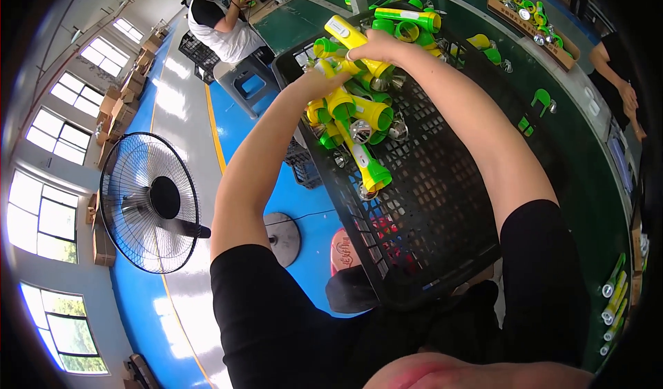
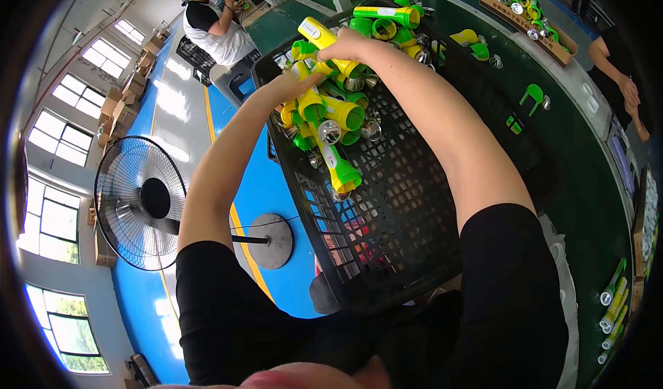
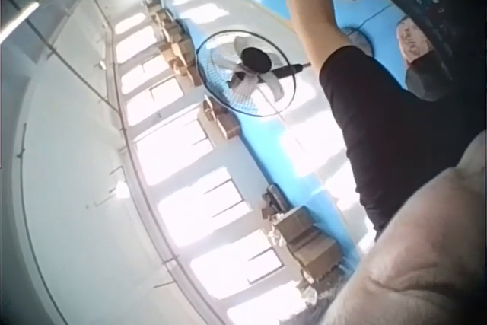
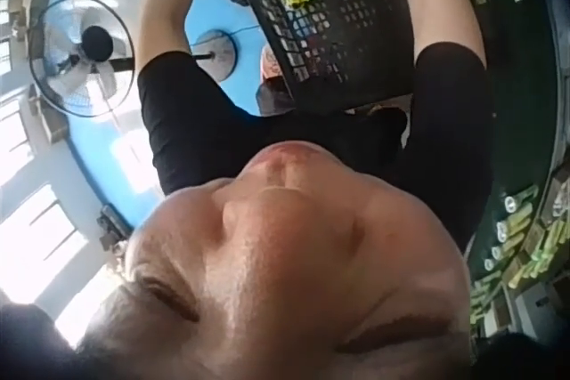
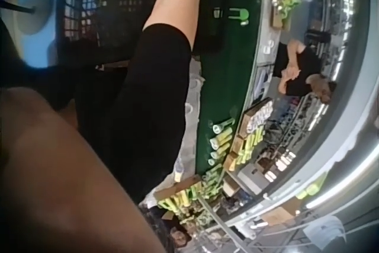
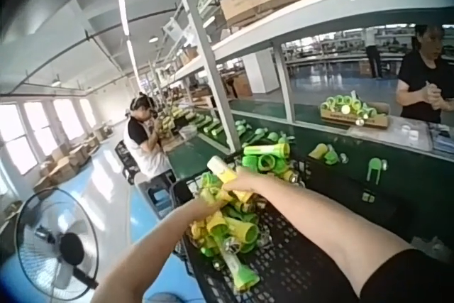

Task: Assembling components of hand-held flashlights on an assembly line.

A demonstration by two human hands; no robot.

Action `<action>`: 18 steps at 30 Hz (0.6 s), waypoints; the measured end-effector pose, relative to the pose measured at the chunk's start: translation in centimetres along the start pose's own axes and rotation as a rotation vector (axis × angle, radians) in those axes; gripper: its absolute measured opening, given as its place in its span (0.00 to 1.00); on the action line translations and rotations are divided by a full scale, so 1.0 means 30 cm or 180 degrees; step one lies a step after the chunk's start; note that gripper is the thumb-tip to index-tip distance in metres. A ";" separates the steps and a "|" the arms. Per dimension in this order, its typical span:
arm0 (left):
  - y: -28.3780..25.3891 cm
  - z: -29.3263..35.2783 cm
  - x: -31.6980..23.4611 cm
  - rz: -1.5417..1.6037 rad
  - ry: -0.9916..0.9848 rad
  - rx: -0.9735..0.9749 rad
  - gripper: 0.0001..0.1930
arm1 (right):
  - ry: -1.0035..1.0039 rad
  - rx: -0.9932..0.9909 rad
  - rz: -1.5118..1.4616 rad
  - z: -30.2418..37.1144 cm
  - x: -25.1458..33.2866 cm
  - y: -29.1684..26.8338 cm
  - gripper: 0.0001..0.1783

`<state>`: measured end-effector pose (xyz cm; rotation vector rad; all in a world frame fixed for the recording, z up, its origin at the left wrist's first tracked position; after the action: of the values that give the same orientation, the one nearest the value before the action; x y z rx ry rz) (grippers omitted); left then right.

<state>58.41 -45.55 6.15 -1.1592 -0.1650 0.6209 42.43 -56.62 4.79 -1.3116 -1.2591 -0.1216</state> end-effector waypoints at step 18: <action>0.095 -0.023 0.042 0.0654 -0.0393 0.0917 0.44 | 0.0802 0.1170 -0.0739 0.181 -0.106 -0.072 0.35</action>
<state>58.69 -44.70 3.08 -0.8651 -0.0584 0.8689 36.38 -55.04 2.55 -0.8062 -1.1485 -0.2027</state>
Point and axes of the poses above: each hand's wrist, its own z-axis away from the middle knuckle, its own y-axis out of the palm, x = y × z, the point moved 1 cm from there along -z, towards the middle knuckle, and after that the axes turned 13 degrees about -y, right-handed, at the moved point
